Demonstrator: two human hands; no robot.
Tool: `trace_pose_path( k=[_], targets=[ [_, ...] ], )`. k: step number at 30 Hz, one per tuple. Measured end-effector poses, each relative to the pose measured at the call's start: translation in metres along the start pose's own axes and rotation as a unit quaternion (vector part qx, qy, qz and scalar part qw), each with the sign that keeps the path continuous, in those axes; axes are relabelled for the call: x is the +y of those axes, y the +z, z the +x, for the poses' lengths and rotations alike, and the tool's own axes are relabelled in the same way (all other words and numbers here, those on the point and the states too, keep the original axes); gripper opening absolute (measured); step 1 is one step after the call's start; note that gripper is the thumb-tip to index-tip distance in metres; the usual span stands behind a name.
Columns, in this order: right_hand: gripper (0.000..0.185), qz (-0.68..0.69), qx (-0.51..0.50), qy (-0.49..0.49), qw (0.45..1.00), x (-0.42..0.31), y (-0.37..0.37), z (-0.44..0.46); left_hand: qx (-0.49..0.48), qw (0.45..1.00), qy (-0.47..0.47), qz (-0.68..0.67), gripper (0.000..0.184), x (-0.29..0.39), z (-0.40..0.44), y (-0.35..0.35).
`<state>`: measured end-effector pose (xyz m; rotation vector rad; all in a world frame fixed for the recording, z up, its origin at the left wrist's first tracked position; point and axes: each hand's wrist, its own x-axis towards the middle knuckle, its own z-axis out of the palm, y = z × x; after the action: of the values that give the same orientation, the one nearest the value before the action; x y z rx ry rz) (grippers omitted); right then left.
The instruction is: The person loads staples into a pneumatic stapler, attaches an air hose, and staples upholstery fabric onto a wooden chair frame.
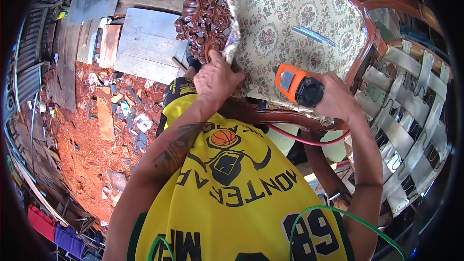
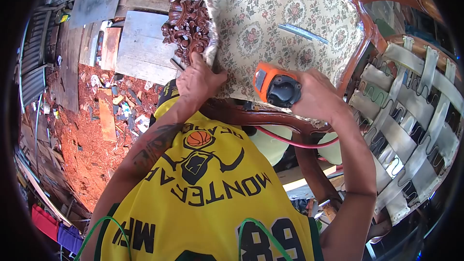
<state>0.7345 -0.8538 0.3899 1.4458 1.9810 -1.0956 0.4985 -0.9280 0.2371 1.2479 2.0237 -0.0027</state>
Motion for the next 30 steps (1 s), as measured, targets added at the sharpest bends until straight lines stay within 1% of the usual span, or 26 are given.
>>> trace_pose_path(
  k=[1,2,3,5,6,7,8,9,10,11,12,13,16,18,19,21,23,25,30],
  targets=[
    [0.058,0.009,-0.017,0.004,1.000,0.004,0.002,0.002,-0.020,0.999,-0.024,-0.013,0.078,-0.001,0.001,-0.003],
    [0.058,0.010,-0.020,0.006,1.000,0.002,0.001,0.003,-0.038,0.999,-0.038,-0.002,0.086,-0.004,0.001,-0.009],
    [0.059,0.012,-0.022,0.018,1.000,-0.004,0.001,0.002,-0.043,0.998,-0.039,-0.001,0.086,-0.007,0.000,-0.010],
    [0.061,0.011,-0.026,0.031,0.999,-0.009,0.004,0.000,-0.048,0.998,-0.043,0.023,0.092,-0.007,-0.001,-0.017],
    [0.055,-0.008,0.001,-0.005,1.000,-0.009,0.009,-0.001,-0.074,0.995,-0.059,0.027,0.087,-0.003,-0.002,-0.021],
    [0.048,-0.027,0.028,-0.041,0.998,-0.010,0.012,0.001,-0.077,0.995,-0.061,0.024,0.087,-0.006,0.000,-0.023],
    [0.048,-0.030,0.024,-0.040,0.998,-0.013,0.011,0.005,-0.101,0.993,-0.054,0.015,0.080,-0.009,0.002,-0.024],
    [0.052,-0.029,-0.002,-0.039,0.999,-0.017,0.011,0.009,-0.127,0.991,-0.046,0.006,0.074,-0.012,0.004,-0.024],
    [0.055,-0.027,-0.028,-0.036,0.999,-0.019,0.010,0.013,-0.132,0.990,-0.049,0.003,0.074,-0.013,0.005,-0.025],
    [0.055,-0.029,-0.033,-0.033,0.998,-0.015,0.012,0.019,-0.117,0.992,-0.048,-0.017,0.070,-0.015,0.004,-0.024],
    [0.055,-0.019,-0.038,-0.052,0.998,-0.009,0.018,0.025,-0.104,0.993,-0.048,-0.037,0.067,-0.017,0.001,-0.024],
    [0.055,-0.009,-0.043,-0.072,0.996,-0.005,0.022,0.030,-0.109,0.992,-0.050,-0.041,0.067,-0.019,-0.001,-0.023],
    [0.054,-0.001,-0.069,-0.064,0.996,-0.015,0.023,0.041,-0.116,0.989,-0.054,-0.079,0.064,-0.026,-0.005,-0.023],
    [0.052,-0.005,-0.070,-0.078,0.994,-0.023,0.026,0.048,-0.102,0.994,-0.025,-0.038,0.062,-0.028,-0.007,-0.018],
    [0.050,-0.006,-0.067,-0.094,0.993,-0.026,0.026,0.050,-0.104,0.993,-0.026,-0.042,0.062,-0.028,-0.006,-0.018],
    [0.047,0.000,-0.074,-0.096,0.993,-0.029,0.029,0.054,-0.097,0.995,-0.002,-0.036,0.060,-0.027,-0.005,-0.022],
    [0.045,0.009,-0.081,-0.099,0.992,-0.032,0.029,0.057,-0.107,0.993,-0.008,-0.041,0.059,-0.028,-0.003,-0.025],
    [0.038,0.034,-0.065,-0.089,0.993,-0.035,0.028,0.060,-0.117,0.992,-0.015,-0.047,0.058,-0.029,-0.001,-0.027],
    [0.038,0.025,-0.053,-0.100,0.993,-0.034,0.030,0.064,-0.129,0.989,-0.003,-0.069,0.056,-0.034,0.001,-0.024]
  ],
)
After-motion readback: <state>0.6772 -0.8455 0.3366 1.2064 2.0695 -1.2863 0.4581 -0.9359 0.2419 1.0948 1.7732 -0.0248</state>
